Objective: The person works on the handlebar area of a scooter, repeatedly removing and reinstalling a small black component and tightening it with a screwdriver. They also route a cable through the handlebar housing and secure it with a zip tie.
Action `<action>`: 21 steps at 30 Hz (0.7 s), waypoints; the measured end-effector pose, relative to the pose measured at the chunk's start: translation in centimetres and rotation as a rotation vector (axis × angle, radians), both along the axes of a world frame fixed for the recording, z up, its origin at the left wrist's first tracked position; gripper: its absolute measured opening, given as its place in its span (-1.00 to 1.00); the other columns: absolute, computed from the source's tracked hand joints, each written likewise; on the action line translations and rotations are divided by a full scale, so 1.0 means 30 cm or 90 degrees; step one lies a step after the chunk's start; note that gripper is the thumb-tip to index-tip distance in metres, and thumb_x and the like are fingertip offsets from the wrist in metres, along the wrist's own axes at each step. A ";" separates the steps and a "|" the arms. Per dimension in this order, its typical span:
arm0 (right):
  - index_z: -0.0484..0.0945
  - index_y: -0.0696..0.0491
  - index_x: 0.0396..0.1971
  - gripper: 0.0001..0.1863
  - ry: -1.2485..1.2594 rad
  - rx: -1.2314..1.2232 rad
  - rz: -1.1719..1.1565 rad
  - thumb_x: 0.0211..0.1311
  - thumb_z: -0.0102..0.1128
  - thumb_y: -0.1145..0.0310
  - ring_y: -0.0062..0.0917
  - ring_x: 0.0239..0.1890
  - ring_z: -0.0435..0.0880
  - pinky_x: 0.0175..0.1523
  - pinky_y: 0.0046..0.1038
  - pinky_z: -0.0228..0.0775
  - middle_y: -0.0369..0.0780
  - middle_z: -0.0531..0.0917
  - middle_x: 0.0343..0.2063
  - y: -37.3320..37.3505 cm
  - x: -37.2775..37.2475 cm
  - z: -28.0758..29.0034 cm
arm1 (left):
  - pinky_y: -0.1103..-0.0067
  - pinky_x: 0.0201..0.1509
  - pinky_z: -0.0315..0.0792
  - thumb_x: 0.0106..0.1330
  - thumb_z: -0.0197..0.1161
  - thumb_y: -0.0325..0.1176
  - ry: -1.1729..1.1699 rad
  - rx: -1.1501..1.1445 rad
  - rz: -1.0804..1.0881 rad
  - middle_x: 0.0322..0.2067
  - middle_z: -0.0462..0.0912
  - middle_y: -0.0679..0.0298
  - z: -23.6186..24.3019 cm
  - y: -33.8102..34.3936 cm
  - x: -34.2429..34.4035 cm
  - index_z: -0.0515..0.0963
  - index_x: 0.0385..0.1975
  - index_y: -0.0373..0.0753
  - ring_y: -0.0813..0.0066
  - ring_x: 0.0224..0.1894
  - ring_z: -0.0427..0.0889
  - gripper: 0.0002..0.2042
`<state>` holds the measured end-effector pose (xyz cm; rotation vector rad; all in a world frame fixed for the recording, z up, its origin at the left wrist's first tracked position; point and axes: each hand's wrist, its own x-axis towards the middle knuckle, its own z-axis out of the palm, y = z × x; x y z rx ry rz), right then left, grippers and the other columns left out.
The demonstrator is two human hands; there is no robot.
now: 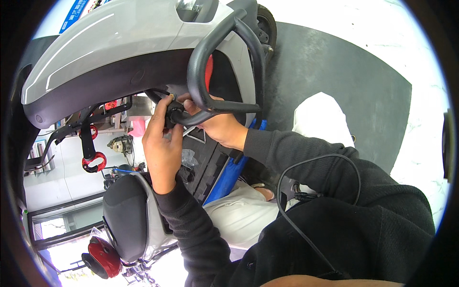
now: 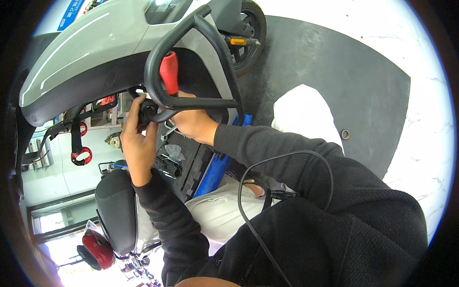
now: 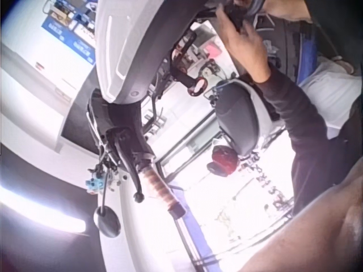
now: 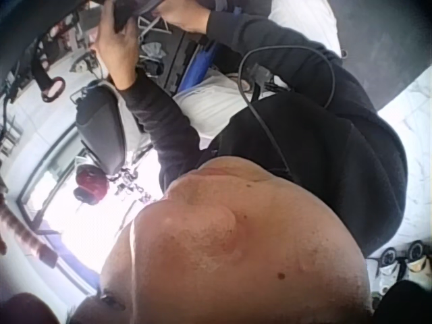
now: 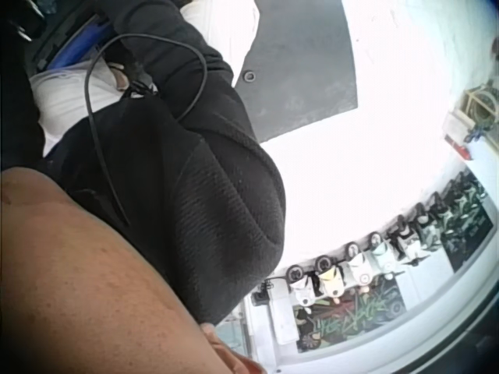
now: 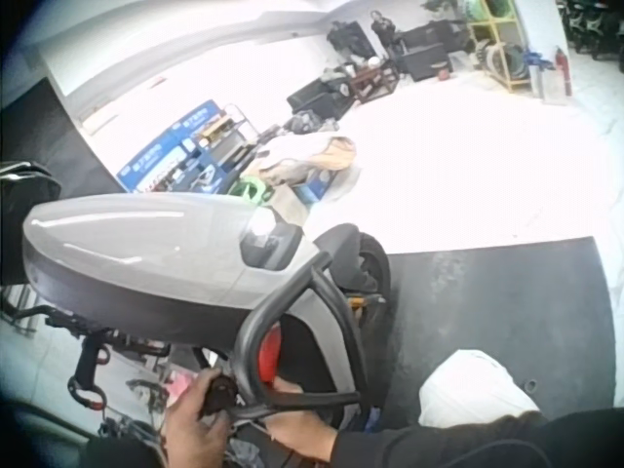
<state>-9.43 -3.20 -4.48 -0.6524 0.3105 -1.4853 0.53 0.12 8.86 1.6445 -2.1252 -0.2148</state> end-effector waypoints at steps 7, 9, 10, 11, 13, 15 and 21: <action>0.65 0.03 0.09 -0.64 -0.032 0.038 0.053 0.59 0.24 0.06 -0.85 -0.47 0.35 -0.39 -0.67 0.16 -0.48 0.52 -0.47 0.007 0.019 -0.019 | 0.48 -0.01 0.59 0.22 0.36 -0.68 -0.007 -0.017 -0.001 0.03 0.74 -0.03 -0.004 -0.006 0.010 0.52 0.36 -0.15 0.26 -0.10 0.77 -0.37; 0.65 0.01 0.10 -0.64 -0.017 0.042 0.053 0.59 0.24 0.06 -0.84 -0.49 0.34 -0.41 -0.66 0.15 -0.48 0.52 -0.48 0.003 0.021 -0.016 | 0.47 -0.01 0.59 0.22 0.36 -0.67 -0.018 -0.018 -0.002 0.03 0.74 -0.04 0.003 -0.009 0.009 0.52 0.36 -0.15 0.23 -0.10 0.78 -0.36; 0.65 0.01 0.10 -0.64 -0.012 0.037 0.050 0.59 0.24 0.05 -0.84 -0.50 0.33 -0.42 -0.66 0.14 -0.48 0.51 -0.48 0.000 0.020 -0.014 | 0.45 -0.01 0.60 0.22 0.37 -0.67 -0.025 -0.015 -0.001 0.02 0.75 -0.04 0.007 -0.009 0.008 0.52 0.36 -0.15 0.22 -0.11 0.79 -0.36; 0.65 0.01 0.10 -0.64 0.001 0.029 0.041 0.59 0.24 0.05 -0.84 -0.49 0.34 -0.42 -0.66 0.15 -0.47 0.52 -0.48 -0.001 0.017 -0.012 | 0.44 -0.02 0.60 0.22 0.37 -0.66 -0.032 -0.012 0.000 0.01 0.75 -0.05 0.012 -0.008 0.006 0.52 0.36 -0.14 0.21 -0.11 0.79 -0.36; 0.65 0.01 0.09 -0.64 0.029 0.014 0.023 0.59 0.24 0.04 -0.84 -0.48 0.37 -0.42 -0.65 0.17 -0.46 0.54 -0.47 -0.001 0.005 -0.008 | 0.43 -0.03 0.61 0.22 0.38 -0.66 -0.041 -0.013 0.001 -0.02 0.76 -0.05 0.018 -0.007 0.002 0.52 0.37 -0.14 0.19 -0.12 0.81 -0.36; 0.67 0.02 0.07 -0.63 0.076 0.005 0.000 0.59 0.24 0.03 -0.84 -0.46 0.42 -0.41 -0.65 0.20 -0.44 0.57 -0.45 0.000 -0.008 -0.006 | 0.41 -0.05 0.62 0.22 0.39 -0.65 -0.047 -0.020 -0.001 -0.05 0.77 -0.05 0.020 -0.007 -0.002 0.51 0.37 -0.13 0.17 -0.13 0.82 -0.36; 0.68 0.10 -0.01 -0.65 0.097 -0.026 -0.068 0.58 0.26 0.09 -0.78 -0.32 0.58 -0.25 -0.58 0.43 -0.35 0.67 -0.35 -0.012 -0.012 0.003 | 0.41 -0.06 0.63 0.21 0.42 -0.64 -0.038 -0.014 0.028 -0.10 0.78 -0.04 0.014 -0.011 -0.001 0.50 0.38 -0.10 0.17 -0.16 0.82 -0.33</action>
